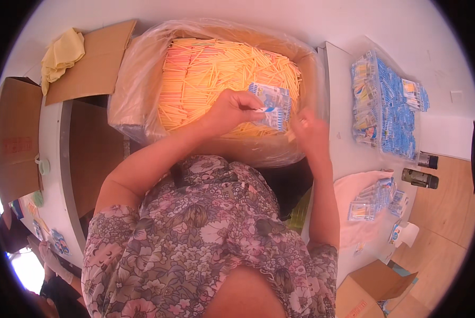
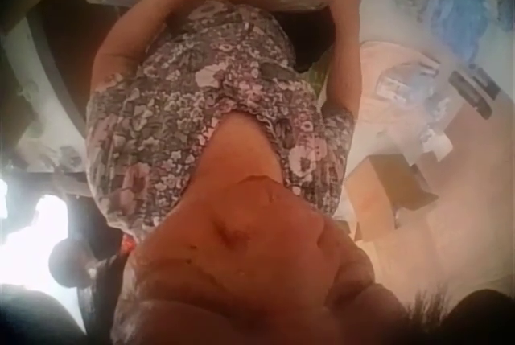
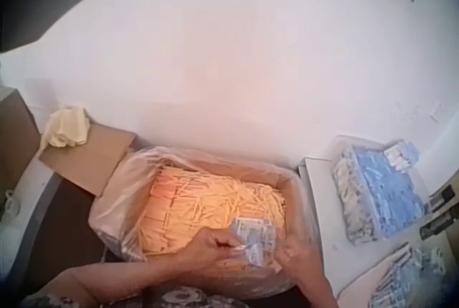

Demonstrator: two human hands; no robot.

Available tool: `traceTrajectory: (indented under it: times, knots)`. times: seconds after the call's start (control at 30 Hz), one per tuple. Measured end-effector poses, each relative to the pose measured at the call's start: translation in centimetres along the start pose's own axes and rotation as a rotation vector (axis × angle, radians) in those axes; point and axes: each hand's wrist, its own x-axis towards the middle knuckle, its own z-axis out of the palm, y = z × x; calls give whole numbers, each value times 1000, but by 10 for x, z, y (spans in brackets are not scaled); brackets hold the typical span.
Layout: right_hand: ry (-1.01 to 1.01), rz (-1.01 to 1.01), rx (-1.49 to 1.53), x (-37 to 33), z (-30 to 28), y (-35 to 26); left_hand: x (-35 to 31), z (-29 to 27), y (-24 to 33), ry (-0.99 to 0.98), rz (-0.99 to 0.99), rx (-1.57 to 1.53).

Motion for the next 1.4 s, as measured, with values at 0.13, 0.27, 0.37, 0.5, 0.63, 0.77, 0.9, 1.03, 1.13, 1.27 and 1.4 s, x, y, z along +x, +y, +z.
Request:
traceTrajectory:
  times: [0.13,0.27,0.37,0.5,0.63,0.77,0.9,1.03,1.13,1.27,1.4]
  knots:
    - [51,-226,-88,0,-1,10,0,1,3,49,-147,-125]
    - [-45,21,616,13,-22,-16,1,-1,0,-8,-78,-101]
    - [-175,111,923,19,-23,-29,2,-1,0,-24,-95,-90]
    - [-135,76,892,26,-12,-25,4,0,0,-46,-82,-69]
    - [-91,-56,645,30,-8,-31,4,-4,0,-76,-69,-66]
    - [10,-162,329,30,-3,-52,5,-4,-2,-89,-103,-102]
    - [-60,-137,367,28,-12,-65,3,0,2,-40,-206,-135]
    - [7,-96,520,15,-19,-57,3,4,-6,-40,-184,-127]
    - [173,-290,211,-3,-1,-37,9,11,-8,-86,-184,-25]
    - [301,-405,133,-25,3,1,8,20,-2,-90,-91,204]
    - [229,-52,408,-86,-55,41,-1,17,2,-79,-88,344]
